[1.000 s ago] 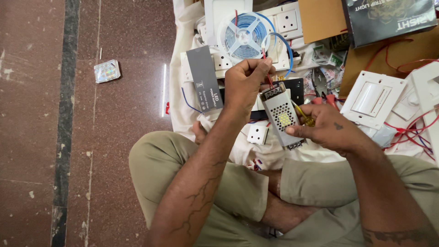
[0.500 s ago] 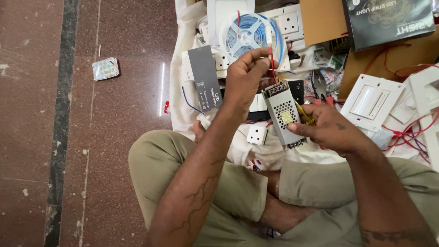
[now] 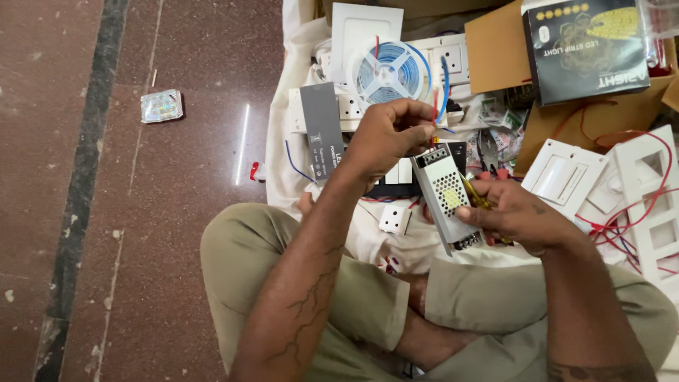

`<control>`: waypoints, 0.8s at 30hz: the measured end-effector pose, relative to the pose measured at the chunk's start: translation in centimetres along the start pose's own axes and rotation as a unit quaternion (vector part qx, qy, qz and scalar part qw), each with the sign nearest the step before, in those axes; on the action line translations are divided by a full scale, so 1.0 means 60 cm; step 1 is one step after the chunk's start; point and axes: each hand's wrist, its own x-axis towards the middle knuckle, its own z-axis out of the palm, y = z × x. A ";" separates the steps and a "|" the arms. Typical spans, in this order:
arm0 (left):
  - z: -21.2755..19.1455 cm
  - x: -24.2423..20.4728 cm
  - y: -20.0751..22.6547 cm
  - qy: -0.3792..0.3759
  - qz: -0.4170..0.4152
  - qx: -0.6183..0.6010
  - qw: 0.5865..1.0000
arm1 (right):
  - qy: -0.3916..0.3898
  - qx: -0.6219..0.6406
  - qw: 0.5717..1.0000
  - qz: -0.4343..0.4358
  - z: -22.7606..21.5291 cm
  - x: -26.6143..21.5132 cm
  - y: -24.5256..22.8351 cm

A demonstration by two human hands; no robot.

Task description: The person uses a screwdriver to connect wires to a power supply and a switch, and then handles a reel of LED strip light while seated on the floor.

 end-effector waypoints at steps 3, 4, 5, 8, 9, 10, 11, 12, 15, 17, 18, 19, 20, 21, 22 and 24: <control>0.004 -0.002 0.006 -0.023 0.007 0.005 1.000 | -0.025 0.025 0.999 -0.011 -0.004 0.000 0.002; 0.004 -0.003 0.008 -0.023 0.008 0.004 1.000 | -0.025 0.023 0.999 -0.011 -0.005 -0.001 0.004; 0.004 -0.005 0.009 -0.036 0.009 -0.002 0.999 | -0.023 0.027 0.999 -0.009 -0.006 -0.001 0.007; 0.006 -0.007 0.012 -0.046 0.002 0.018 0.999 | -0.031 0.030 0.999 -0.011 -0.009 0.000 0.012; 0.006 -0.008 0.012 -0.042 -0.007 0.043 0.998 | -0.041 0.031 0.999 -0.015 -0.009 0.001 0.013; 0.007 -0.008 0.011 -0.042 -0.007 0.043 0.998 | -0.041 0.031 0.999 -0.015 -0.009 0.000 0.012; 0.008 -0.007 0.009 -0.038 0.012 0.033 0.999 | -0.034 0.032 0.999 -0.010 -0.009 -0.001 0.011; 0.010 -0.007 0.008 -0.033 0.030 0.023 0.999 | -0.026 0.033 0.999 -0.005 -0.008 -0.002 0.009; 0.012 -0.006 0.005 -0.006 0.027 0.023 0.999 | -0.026 0.053 0.998 -0.010 -0.003 -0.004 0.003; 0.014 -0.004 0.002 0.003 0.039 0.023 0.999 | -0.029 0.058 0.997 -0.033 -0.001 -0.004 0.000; 0.014 -0.004 0.000 0.012 0.050 0.022 0.998 | -0.032 0.064 0.996 -0.055 0.000 -0.003 0.000; 0.013 -0.004 -0.002 0.012 0.050 0.023 0.998 | -0.032 0.064 0.996 -0.055 0.001 -0.003 0.000; 0.013 -0.003 -0.004 0.020 0.049 0.006 0.999 | -0.041 0.076 0.994 -0.063 0.001 -0.003 0.001; 0.013 -0.003 -0.005 0.028 0.048 -0.011 0.998 | -0.051 0.088 0.992 -0.072 0.000 -0.003 0.001; 0.014 -0.002 -0.005 0.028 0.048 -0.011 0.998 | -0.051 0.088 0.992 -0.071 -0.001 -0.004 0.002; 0.014 -0.002 -0.003 0.038 0.039 -0.005 0.999 | -0.020 0.070 0.997 -0.029 -0.002 -0.004 0.004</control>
